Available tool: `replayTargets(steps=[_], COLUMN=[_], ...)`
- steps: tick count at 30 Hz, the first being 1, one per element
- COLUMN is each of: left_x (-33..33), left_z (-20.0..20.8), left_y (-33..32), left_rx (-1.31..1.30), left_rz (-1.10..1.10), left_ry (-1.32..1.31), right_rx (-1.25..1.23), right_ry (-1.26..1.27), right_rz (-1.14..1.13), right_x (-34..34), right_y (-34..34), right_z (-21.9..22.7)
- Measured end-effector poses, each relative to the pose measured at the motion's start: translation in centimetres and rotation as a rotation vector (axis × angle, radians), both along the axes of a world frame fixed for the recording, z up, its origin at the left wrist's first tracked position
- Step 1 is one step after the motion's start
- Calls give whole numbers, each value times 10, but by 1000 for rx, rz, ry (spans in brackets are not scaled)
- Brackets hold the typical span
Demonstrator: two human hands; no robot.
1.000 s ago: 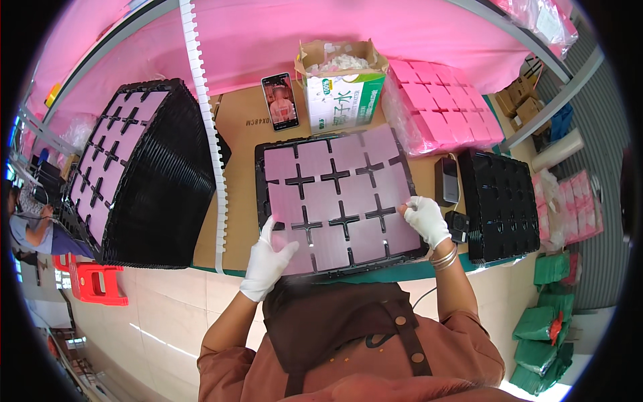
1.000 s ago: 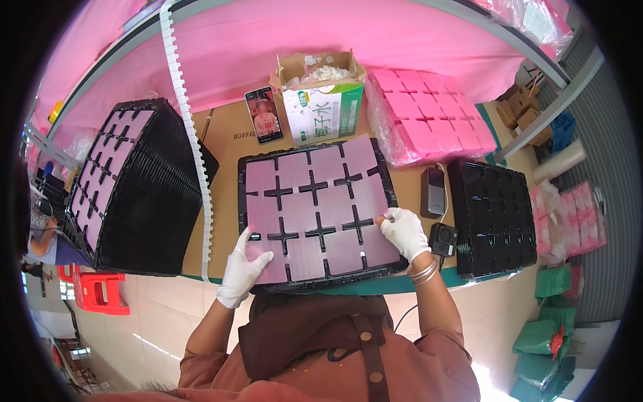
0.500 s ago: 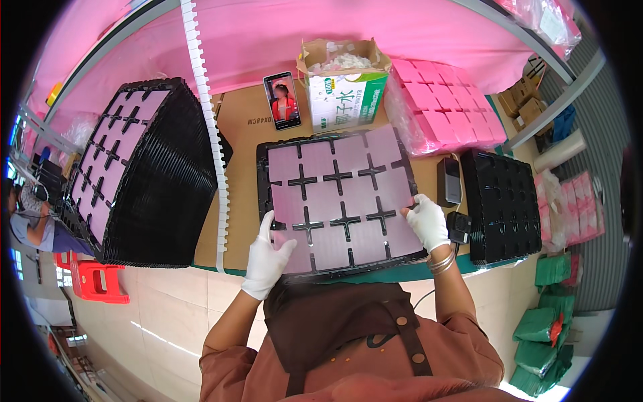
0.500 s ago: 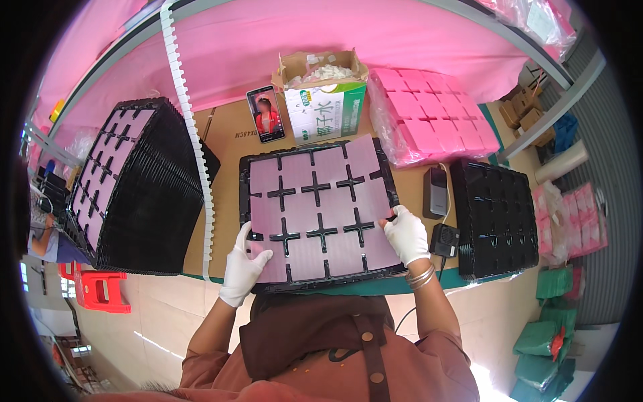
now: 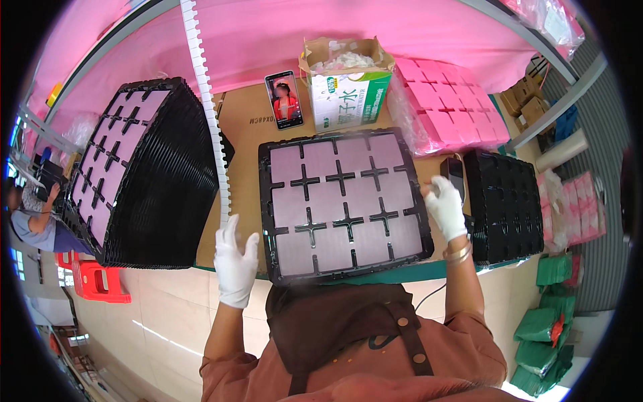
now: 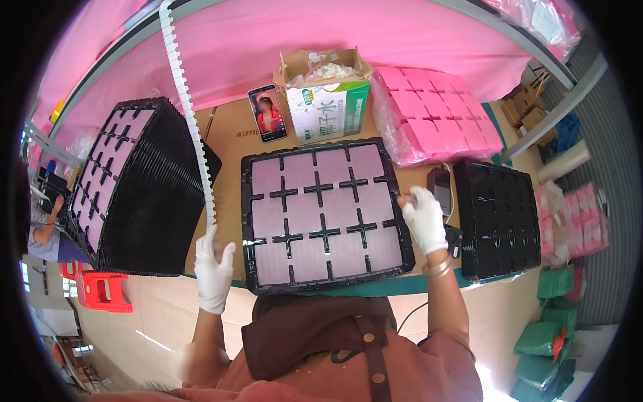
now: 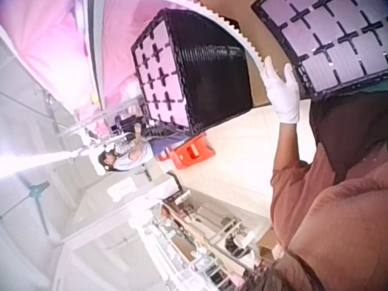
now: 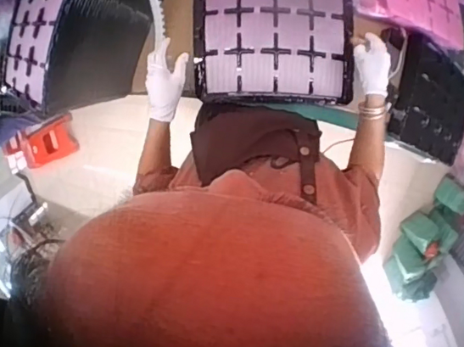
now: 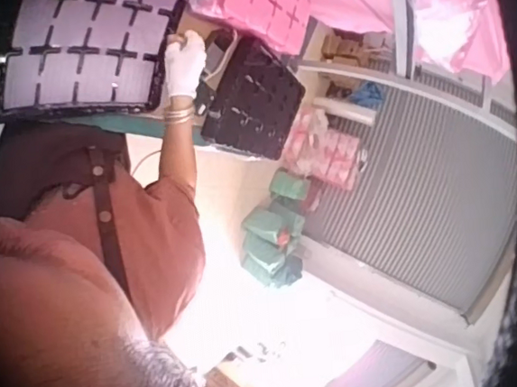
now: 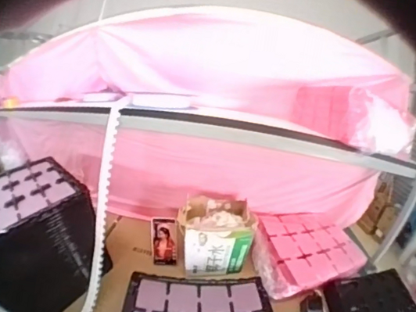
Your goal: The person applies a white adhesive strip to the edge of a black plastic tray. They then place a pink plastic insert into the tray and press it down to secure it. The person repeats this process with multiple trays, stacking the finished units to the side.
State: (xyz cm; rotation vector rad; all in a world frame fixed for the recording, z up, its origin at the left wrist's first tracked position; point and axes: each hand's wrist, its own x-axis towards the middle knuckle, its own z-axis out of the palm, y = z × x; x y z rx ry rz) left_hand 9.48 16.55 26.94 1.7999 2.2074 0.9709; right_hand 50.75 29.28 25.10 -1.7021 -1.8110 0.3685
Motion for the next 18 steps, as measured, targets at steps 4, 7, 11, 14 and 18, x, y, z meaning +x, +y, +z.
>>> replayTargets(steps=[4, 7, 11, 14, 18], left_x=[30, 42, 33, 31, 26], left_z=[11, -12, -48, -14, 3], left_y=[63, 115, 164, 151, 79], left_rx=[-7, -34, -107, -262, -134], left_rz=[-349, -492, -482, -440, -477], left_ry=[-22, 176, 420, 421, 489], right_rx=[-249, -644, -855, -527, -496], right_ry=[412, 1208, 1496, 1114, 1030], right_rz=[194, 478, 114, 6, 289], right_x=[-42, -61, -58, -39, -28], right_y=[64, 122, 166, 146, 48], right_z=[9, -26, -51, -32, 10])
